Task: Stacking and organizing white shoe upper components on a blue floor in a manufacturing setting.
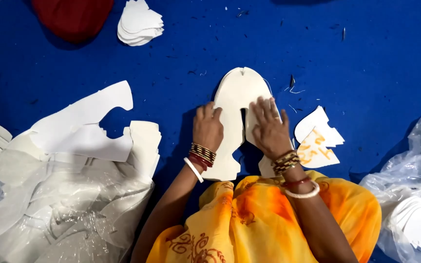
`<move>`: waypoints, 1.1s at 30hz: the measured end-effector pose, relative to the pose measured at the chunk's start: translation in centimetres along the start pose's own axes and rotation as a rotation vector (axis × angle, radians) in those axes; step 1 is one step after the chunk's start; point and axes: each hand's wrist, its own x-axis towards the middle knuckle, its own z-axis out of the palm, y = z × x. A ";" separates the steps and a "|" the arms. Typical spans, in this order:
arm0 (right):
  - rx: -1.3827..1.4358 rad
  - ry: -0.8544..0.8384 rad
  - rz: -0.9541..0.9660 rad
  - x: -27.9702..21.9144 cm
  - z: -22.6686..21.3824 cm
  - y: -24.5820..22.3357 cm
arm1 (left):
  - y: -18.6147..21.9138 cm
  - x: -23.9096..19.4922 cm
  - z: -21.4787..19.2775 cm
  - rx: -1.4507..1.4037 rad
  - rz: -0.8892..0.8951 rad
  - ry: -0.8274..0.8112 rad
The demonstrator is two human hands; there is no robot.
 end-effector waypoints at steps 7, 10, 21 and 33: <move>0.049 0.004 0.043 -0.4 1.9 0.3 | 1.0 0.9 3.1 0.053 0.299 -0.077; 0.144 -0.014 0.040 -0.4 0.9 1.9 | 1.3 0.9 3.3 0.035 0.290 -0.103; 0.064 -0.058 0.633 -6.8 -2.2 13.2 | 1.4 0.9 3.5 0.072 0.270 -0.134; 0.151 0.019 0.841 -7.8 0.7 15.4 | -0.3 2.1 0.5 -0.529 0.213 -0.036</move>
